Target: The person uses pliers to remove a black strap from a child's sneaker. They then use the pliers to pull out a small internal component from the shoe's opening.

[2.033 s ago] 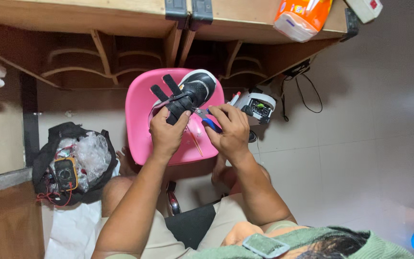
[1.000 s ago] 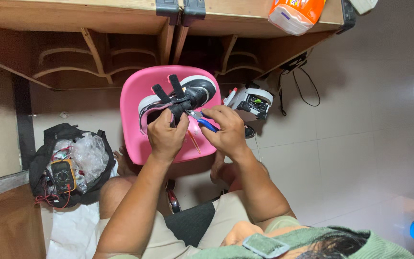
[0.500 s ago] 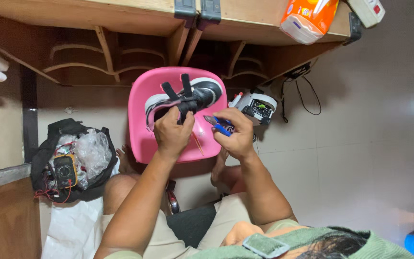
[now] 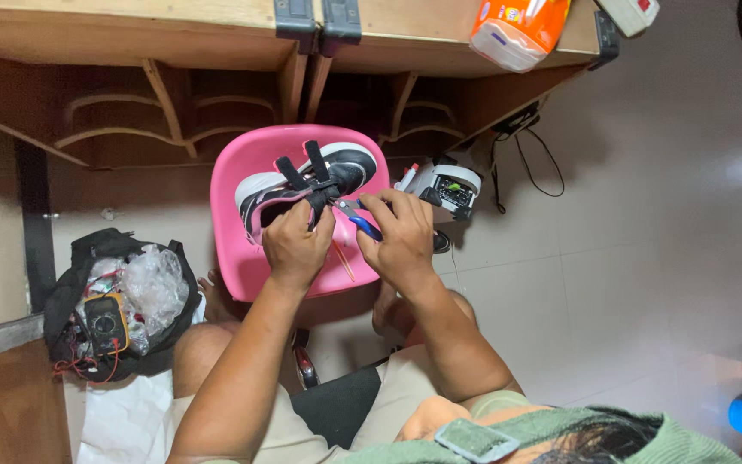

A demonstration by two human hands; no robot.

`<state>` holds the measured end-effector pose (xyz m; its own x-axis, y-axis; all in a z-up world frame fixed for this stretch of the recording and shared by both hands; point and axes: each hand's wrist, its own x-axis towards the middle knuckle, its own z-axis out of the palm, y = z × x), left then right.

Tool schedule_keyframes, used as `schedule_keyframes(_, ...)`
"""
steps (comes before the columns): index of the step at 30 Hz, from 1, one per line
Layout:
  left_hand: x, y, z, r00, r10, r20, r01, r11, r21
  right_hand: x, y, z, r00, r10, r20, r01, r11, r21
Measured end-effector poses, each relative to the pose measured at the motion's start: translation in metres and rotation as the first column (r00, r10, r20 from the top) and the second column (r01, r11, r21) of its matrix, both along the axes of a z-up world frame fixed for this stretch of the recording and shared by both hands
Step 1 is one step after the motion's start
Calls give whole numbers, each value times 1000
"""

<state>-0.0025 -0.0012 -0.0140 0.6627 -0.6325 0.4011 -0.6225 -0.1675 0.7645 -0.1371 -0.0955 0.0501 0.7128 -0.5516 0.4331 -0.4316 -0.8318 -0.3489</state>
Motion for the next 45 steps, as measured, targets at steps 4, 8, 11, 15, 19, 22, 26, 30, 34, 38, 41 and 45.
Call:
schedule_keyframes(4, -3, -1, -2, 999, -25, 29, 25, 1000, 6, -2, 0, 2, 1000, -28, -10, 28, 1000, -2)
schedule_keyframes(8, -5, -1, -5, 997, -41, 71, 40, 999, 18, -3, 0, 2, 999, -38, -29, 40, 998, 46)
schedule_keyframes(11, -7, -1, -5, 993, -54, 101, 52, 998, 24, -4, 0, -1, 998, -51, -27, 52, 997, 54)
schedule_keyframes(15, -10, 0, -4, 992, -69, 109, 67, 998, 21, -7, -5, -5, 1000, -16, -21, 17, 997, 77)
schedule_keyframes(19, -9, 2, 1, 994, -69, 87, 67, 998, 15, -9, -14, -11, 997, 54, 51, -61, 990, 128)
schedule_keyframes(22, -9, 2, 7, 998, -62, 23, 62, 998, 3, -9, -20, -15, 984, 102, 146, -133, 966, 224)
schedule_keyframes(26, -8, 2, 16, 995, -55, -81, 52, 998, -35, -8, -22, -16, 960, 82, 268, -210, 843, 495)
schedule_keyframes(30, -8, 4, 23, 982, -67, -175, 56, 996, -69, -10, -23, -12, 955, -46, 293, -132, 820, 558)
schedule_keyframes(34, -3, 3, 25, 976, -31, -218, 23, 999, -36, -5, -19, -7, 993, 33, 116, -45, 993, 105)
schedule_keyframes(38, -3, 4, 17, 981, -21, -194, 20, 1000, -11, -2, -10, -5, 998, 31, 47, -33, 998, 45)
schedule_keyframes(41, -4, 3, 9, 994, -17, -105, 18, 1000, 6, 0, -7, 0, 999, 24, 34, -25, 1000, 13)
schedule_keyframes(45, -5, 2, 0, 996, -55, 67, 54, 998, 9, -3, -2, 3, 1000, -6, -19, 6, 1000, -16)
